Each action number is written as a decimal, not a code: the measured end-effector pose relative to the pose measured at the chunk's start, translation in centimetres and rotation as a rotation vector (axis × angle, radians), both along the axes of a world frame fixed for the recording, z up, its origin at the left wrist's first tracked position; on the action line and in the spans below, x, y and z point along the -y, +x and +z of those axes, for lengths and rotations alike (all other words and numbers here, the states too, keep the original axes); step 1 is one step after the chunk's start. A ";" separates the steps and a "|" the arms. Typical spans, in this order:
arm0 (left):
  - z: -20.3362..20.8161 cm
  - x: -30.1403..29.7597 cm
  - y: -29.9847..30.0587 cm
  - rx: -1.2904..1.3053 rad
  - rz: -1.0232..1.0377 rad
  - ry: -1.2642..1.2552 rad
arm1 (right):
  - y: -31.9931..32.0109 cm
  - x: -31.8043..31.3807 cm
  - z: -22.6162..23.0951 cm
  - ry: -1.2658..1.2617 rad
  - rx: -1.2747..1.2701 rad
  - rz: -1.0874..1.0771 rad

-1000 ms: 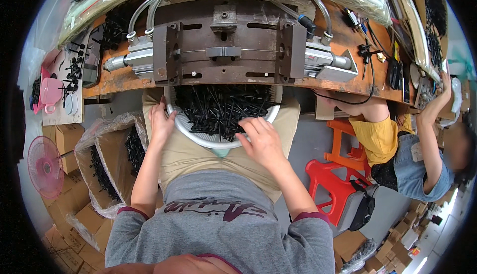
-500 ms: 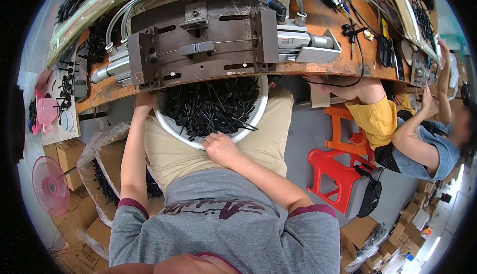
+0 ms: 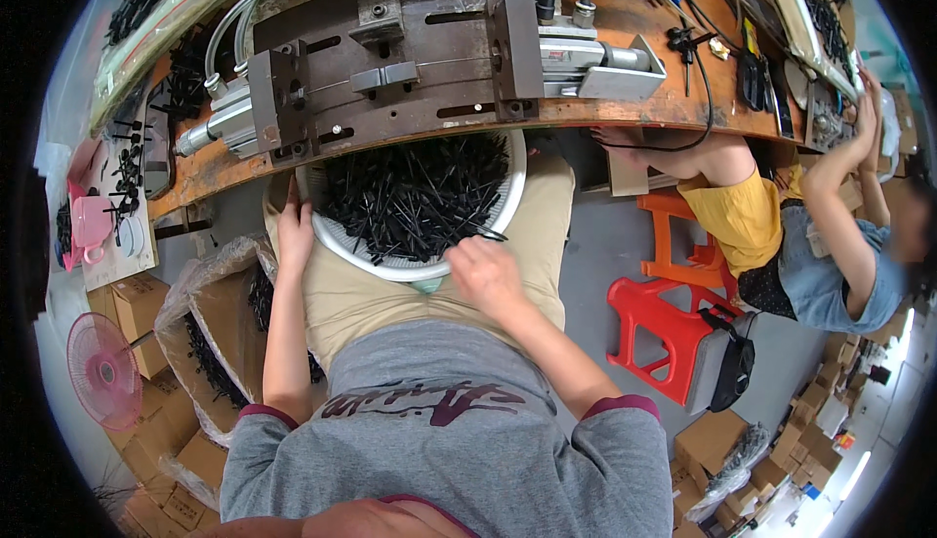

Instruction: Assembling small black plastic parts using a pneumatic jig.

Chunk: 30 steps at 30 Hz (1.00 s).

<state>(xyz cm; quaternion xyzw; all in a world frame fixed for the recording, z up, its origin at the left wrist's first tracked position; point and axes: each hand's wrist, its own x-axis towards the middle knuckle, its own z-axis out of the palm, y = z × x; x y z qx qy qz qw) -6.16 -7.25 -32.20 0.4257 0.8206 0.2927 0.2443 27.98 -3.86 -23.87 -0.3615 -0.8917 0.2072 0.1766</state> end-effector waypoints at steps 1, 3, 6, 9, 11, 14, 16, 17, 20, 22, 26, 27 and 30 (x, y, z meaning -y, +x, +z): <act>0.2 0.3 0.3 -0.025 -0.003 -0.015 | 0.5 -0.6 -0.7 0.024 0.026 -0.032; 0.1 0.3 0.5 -0.087 -0.013 0.010 | 1.1 -1.7 -1.8 0.059 0.086 -0.039; -0.6 0.2 0.5 -0.167 -0.036 0.107 | 0.9 -3.0 -2.4 0.065 0.162 -0.001; -1.1 0.3 0.3 -0.202 -0.067 0.148 | 0.8 -4.1 -2.8 0.001 0.154 -0.013; -1.8 0.9 -0.1 -0.246 -0.083 0.162 | 0.8 -3.8 -2.1 -0.009 0.081 -0.043; -1.2 0.9 0.2 -0.230 -0.071 0.051 | 0.6 -4.4 1.4 -0.018 0.007 -0.050; -0.2 0.7 0.6 -0.256 -0.092 0.007 | 0.1 -5.8 5.9 -0.011 -0.101 -0.016; 0.2 0.7 0.8 -0.267 -0.102 -0.017 | -0.4 -7.1 8.5 0.086 -0.182 -0.001; 0.8 0.9 0.9 -0.232 -0.096 -0.031 | -2.5 -11.8 16.8 0.283 -0.408 -0.004; 1.5 1.1 1.5 -0.235 -0.117 0.020 | -4.1 -14.7 20.9 0.396 -0.536 -0.008; 4.3 2.3 4.5 -0.274 -0.034 0.197 | -8.0 -18.4 28.0 0.478 -0.365 0.006; 4.9 2.7 5.1 -0.279 -0.022 0.217 | -9.1 -20.3 28.4 0.631 -0.355 0.045; 6.0 3.7 5.7 -0.268 -0.027 0.296 | -12.4 -25.8 29.6 0.749 -0.118 0.093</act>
